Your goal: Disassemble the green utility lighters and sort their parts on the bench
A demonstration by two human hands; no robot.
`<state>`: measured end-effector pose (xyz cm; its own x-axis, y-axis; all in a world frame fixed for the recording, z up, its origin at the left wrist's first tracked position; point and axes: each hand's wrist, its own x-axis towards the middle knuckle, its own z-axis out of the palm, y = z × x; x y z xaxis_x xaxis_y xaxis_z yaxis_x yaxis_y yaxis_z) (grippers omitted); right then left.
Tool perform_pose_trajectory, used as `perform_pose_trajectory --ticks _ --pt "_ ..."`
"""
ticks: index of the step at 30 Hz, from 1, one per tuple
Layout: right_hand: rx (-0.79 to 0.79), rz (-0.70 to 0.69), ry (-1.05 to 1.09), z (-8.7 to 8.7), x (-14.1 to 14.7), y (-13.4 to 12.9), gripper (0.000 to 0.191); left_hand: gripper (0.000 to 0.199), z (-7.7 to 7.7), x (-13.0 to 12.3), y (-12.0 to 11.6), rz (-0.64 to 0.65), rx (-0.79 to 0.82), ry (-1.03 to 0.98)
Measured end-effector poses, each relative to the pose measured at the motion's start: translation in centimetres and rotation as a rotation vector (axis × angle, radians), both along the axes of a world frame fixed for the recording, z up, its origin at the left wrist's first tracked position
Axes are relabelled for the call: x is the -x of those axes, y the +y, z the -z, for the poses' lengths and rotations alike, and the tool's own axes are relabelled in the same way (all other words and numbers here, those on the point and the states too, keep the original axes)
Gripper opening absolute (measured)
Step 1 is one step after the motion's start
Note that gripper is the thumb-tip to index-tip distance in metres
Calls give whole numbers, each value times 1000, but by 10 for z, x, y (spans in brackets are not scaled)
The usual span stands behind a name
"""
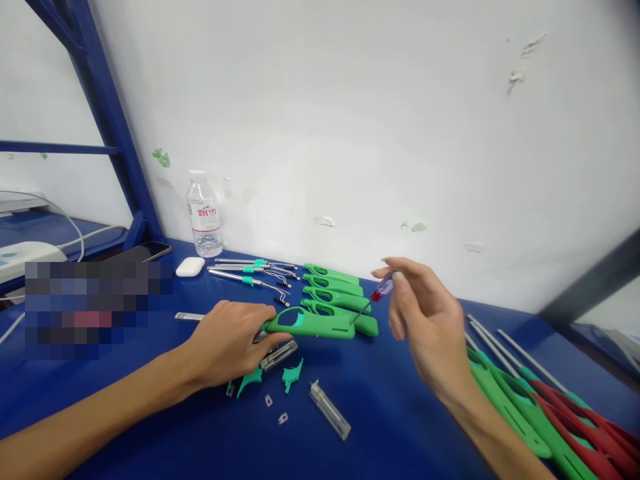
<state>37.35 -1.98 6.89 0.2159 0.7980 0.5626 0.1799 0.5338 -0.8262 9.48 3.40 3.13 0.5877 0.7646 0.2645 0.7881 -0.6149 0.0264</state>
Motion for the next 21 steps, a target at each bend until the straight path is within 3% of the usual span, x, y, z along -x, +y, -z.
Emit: perform_pose_trajectory --ticks 21 --pt "-36 64 -24 1 0 -1 23 43 -2 0 0 -8 22 -13"
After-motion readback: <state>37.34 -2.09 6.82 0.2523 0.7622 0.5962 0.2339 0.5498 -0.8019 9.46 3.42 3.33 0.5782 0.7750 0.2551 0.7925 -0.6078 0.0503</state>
